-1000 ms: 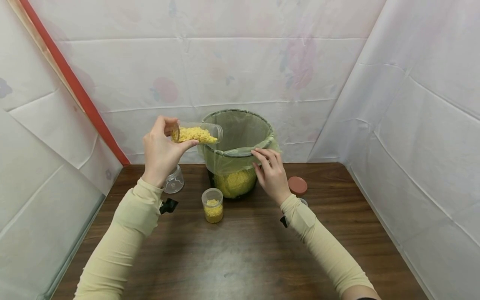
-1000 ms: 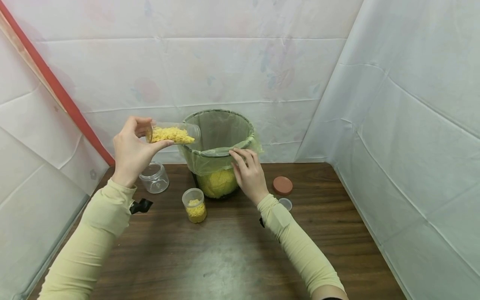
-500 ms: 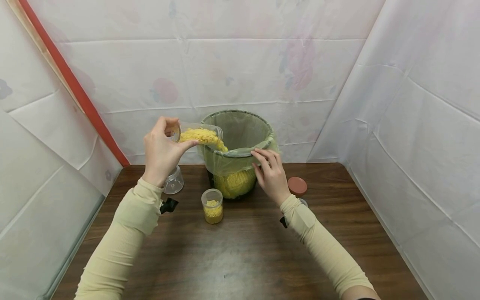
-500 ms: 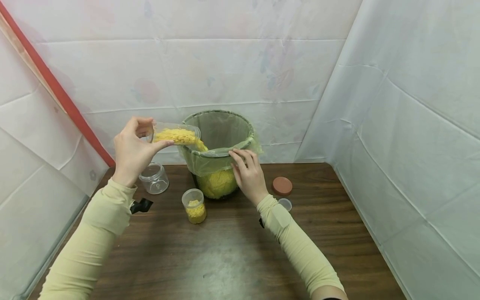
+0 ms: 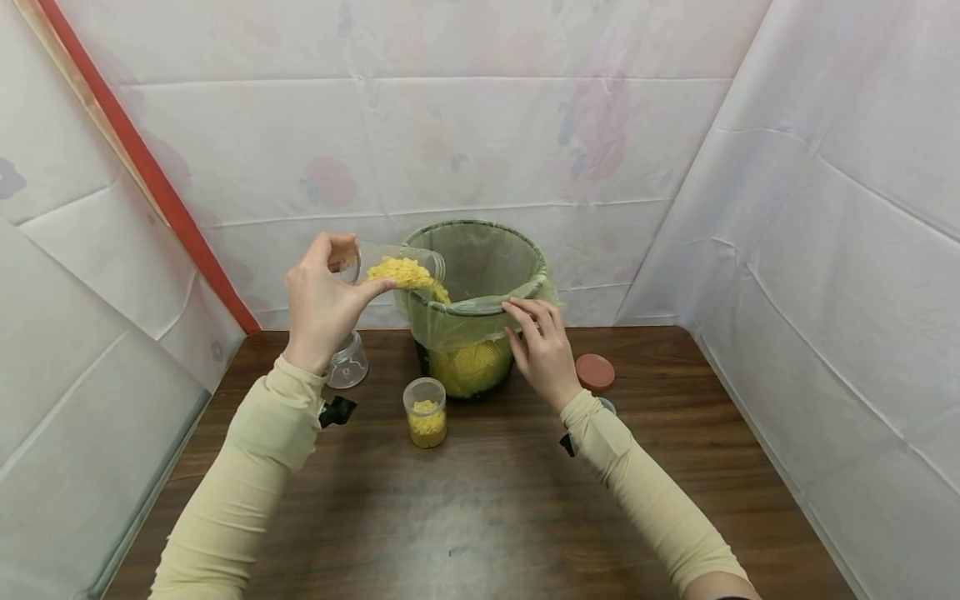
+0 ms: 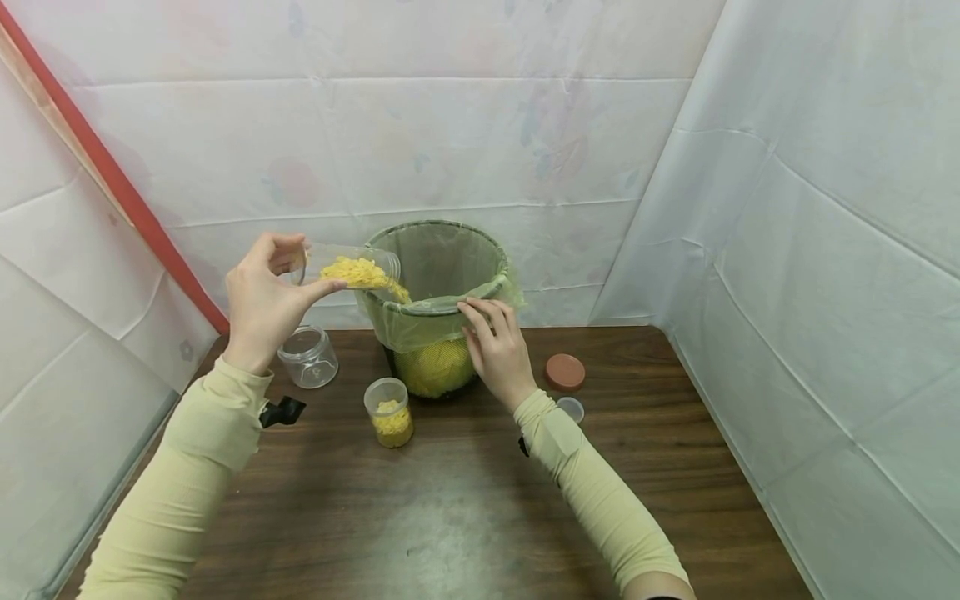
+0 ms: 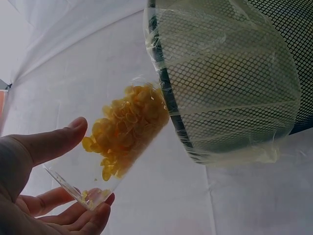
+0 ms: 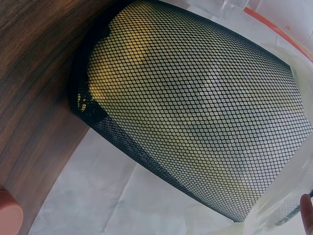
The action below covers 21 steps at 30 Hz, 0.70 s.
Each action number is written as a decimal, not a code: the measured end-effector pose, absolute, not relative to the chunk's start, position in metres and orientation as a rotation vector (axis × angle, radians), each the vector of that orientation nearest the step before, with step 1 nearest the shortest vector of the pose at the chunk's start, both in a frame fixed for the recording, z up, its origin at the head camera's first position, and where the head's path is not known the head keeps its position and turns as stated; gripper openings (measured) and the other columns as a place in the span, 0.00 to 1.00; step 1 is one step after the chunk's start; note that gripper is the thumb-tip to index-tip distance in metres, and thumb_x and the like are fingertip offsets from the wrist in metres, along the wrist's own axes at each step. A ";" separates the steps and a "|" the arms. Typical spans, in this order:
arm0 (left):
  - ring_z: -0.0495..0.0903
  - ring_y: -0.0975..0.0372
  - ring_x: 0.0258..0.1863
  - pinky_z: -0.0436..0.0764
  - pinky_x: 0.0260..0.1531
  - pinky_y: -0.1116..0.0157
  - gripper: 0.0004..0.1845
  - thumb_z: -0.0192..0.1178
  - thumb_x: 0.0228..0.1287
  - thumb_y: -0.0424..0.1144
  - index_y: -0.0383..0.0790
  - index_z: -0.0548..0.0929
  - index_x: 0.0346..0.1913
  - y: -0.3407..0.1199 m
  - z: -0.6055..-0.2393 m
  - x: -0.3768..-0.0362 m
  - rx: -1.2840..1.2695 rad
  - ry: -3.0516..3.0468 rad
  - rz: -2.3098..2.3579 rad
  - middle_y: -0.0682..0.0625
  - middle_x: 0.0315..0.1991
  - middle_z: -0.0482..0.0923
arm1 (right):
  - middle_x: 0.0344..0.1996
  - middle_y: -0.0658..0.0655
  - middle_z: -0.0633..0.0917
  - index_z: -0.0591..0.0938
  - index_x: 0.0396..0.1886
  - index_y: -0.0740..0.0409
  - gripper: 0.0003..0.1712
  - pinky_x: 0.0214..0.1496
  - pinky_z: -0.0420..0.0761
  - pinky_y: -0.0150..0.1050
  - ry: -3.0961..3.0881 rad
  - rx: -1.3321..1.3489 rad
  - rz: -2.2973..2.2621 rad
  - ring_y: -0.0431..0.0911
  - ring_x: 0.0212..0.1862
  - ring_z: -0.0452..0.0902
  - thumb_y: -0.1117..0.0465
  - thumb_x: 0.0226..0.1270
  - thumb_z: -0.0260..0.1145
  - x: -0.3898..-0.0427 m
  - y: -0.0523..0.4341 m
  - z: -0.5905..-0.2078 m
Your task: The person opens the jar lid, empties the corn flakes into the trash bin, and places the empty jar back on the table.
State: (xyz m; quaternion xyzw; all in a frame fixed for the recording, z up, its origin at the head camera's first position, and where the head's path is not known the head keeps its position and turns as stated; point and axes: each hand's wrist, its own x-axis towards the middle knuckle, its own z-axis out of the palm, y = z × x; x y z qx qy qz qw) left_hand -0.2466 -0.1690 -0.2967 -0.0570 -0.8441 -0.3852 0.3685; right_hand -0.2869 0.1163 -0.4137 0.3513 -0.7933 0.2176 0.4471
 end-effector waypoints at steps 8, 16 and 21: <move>0.81 0.50 0.44 0.76 0.46 0.54 0.32 0.79 0.36 0.40 0.33 0.78 0.47 -0.169 -0.295 -0.248 -0.154 -2.158 -0.998 0.41 0.47 0.82 | 0.57 0.60 0.75 0.75 0.60 0.59 0.25 0.61 0.71 0.45 -1.967 0.862 0.535 0.57 0.57 0.68 0.66 0.61 0.66 -0.288 0.117 -0.413; 0.81 0.50 0.44 0.76 0.46 0.53 0.32 0.79 0.36 0.41 0.34 0.78 0.48 -0.168 -0.294 -0.248 -0.158 -2.155 -0.976 0.41 0.46 0.82 | 0.57 0.60 0.75 0.75 0.60 0.59 0.24 0.61 0.71 0.44 -1.984 0.861 0.533 0.56 0.58 0.68 0.65 0.63 0.65 -0.286 0.117 -0.413; 0.81 0.50 0.44 0.75 0.47 0.54 0.33 0.79 0.36 0.41 0.34 0.78 0.48 -0.167 -0.294 -0.248 -0.160 -2.159 -0.975 0.41 0.46 0.82 | 0.57 0.60 0.75 0.74 0.60 0.59 0.24 0.62 0.71 0.44 -1.991 0.865 0.536 0.55 0.59 0.67 0.65 0.64 0.64 -0.286 0.117 -0.414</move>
